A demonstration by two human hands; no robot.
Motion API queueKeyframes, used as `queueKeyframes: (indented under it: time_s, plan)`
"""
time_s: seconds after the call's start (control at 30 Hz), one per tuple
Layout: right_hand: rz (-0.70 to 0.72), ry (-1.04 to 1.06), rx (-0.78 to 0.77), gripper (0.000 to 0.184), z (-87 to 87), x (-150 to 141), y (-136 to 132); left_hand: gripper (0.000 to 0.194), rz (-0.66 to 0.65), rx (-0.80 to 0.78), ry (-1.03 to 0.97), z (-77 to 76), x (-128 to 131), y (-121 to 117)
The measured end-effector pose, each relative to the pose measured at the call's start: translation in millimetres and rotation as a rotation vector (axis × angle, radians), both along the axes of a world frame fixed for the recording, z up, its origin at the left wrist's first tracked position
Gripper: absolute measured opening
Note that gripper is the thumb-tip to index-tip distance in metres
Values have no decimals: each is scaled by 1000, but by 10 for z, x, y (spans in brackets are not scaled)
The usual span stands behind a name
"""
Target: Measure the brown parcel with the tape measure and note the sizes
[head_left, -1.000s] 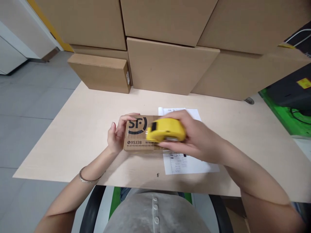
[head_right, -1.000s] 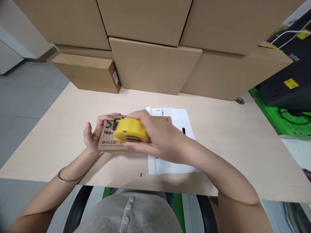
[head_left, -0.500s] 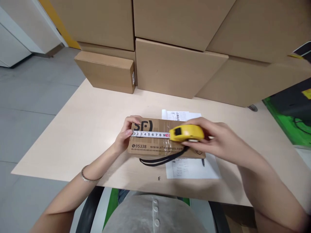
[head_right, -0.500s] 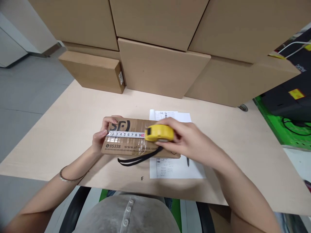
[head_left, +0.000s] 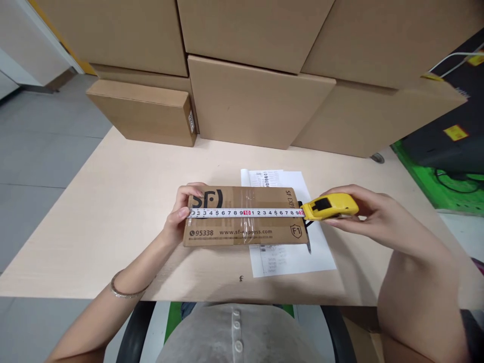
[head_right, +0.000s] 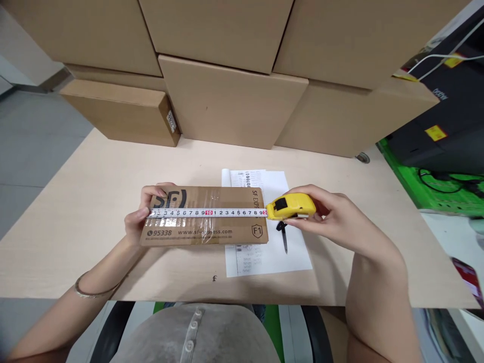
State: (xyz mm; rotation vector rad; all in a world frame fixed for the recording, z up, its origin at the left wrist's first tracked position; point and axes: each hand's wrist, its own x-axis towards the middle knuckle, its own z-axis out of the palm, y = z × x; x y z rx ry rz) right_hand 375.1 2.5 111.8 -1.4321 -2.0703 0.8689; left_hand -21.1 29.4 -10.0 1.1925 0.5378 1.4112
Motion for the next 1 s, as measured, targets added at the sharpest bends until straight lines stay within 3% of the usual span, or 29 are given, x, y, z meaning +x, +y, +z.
queueKeyframes:
  time_s: [0.2, 0.3, 0.47, 0.57, 0.63, 0.7, 0.8, 0.9, 1.0]
  plan:
    - [-6, -54, 13, 34, 59, 8, -23, 25, 20, -21, 3, 13, 1, -9]
    - [42, -84, 42, 34, 150, -140, 4, 24, 31, -32, 4, 1, 3, -22]
    - [206, -153, 73, 31, 212, -917, 80, 29, 69, -23, 19, -13, 17, -52]
    - [300, -193, 253, 27, 164, -1397, 71, 46, 87, 23, 61, 0, -7, -66]
    - [355, -172, 364, 25, 129, -1532, 25, 52, 78, 72, 122, 10, -60, -73]
    - [309, -131, 421, 27, 102, -1469, -46, 54, 37, 123, 181, 16, -147, -83]
    - [89, 24, 382, 39, 29, -1080, -171, 58, -46, 203, 254, 16, -323, -109]
    - [-135, 343, 170, 30, -147, -623, -255, 51, -109, 314, 381, 20, -497, -145]
    - [-264, 567, -59, 28, -365, -398, -237, 64, -128, 429, 510, 61, -580, -203]
